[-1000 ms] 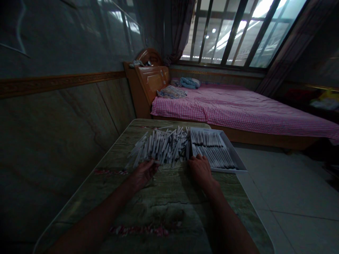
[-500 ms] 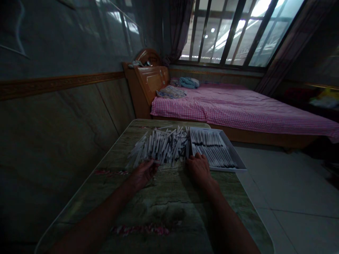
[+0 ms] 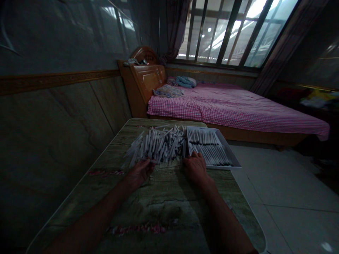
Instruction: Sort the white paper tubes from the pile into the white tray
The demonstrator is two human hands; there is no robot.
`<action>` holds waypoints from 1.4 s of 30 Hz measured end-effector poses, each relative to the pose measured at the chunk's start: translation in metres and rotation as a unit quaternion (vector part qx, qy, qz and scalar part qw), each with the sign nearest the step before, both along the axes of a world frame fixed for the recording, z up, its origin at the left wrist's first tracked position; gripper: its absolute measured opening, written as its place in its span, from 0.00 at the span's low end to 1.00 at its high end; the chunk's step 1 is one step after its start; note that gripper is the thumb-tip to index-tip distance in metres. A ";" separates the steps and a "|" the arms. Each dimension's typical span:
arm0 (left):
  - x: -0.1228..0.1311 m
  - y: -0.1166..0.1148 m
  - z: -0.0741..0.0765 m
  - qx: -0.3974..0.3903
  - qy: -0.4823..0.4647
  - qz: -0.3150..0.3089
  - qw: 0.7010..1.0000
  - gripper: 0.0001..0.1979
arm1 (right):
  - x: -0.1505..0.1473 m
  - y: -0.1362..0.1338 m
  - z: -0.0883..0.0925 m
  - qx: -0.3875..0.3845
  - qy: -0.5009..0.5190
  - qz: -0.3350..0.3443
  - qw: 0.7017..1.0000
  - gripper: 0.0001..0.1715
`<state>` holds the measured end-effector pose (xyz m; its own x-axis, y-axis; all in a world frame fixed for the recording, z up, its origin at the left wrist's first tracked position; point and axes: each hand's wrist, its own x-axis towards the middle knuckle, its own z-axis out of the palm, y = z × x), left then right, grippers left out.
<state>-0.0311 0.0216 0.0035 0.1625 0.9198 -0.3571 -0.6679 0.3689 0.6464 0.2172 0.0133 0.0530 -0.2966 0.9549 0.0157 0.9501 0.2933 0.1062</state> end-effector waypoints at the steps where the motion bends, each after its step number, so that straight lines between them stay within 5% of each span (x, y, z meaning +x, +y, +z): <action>1: 0.000 0.000 0.000 0.002 0.001 -0.001 1.000 0.02 | 0.000 0.000 0.001 -0.002 0.001 0.001 1.000 0.08; 21: -0.001 0.000 -0.001 0.004 0.003 -0.008 1.000 0.03 | -0.015 -0.005 0.000 -0.017 -0.010 0.012 1.000 0.10; 26: 0.001 -0.002 0.001 0.006 0.001 -0.001 1.000 0.03 | -0.024 -0.006 -0.013 -0.005 0.166 -0.017 0.986 0.10; 29: 0.002 -0.003 0.000 0.018 -0.001 0.003 1.000 0.05 | -0.037 -0.004 -0.033 -0.024 0.402 -0.019 0.915 0.11; 35: 0.004 -0.004 -0.005 0.042 0.007 -0.011 0.999 0.08 | -0.071 -0.004 -0.055 -0.101 0.764 -0.106 0.628 0.14; 38: 0.005 -0.004 -0.007 0.044 0.011 -0.004 0.999 0.08 | -0.081 -0.008 -0.053 -0.135 0.798 -0.127 0.573 0.16; 42: 0.006 -0.003 -0.008 0.047 0.020 0.003 0.999 0.08 | -0.085 -0.012 -0.052 -0.117 0.815 -0.138 0.551 0.14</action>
<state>-0.0255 0.0187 -0.0044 0.1436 0.9507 -0.2747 -0.6432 0.3006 0.7042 0.1327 0.0010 0.0008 0.0860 0.9924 -0.0874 -0.2603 -0.0623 -0.9635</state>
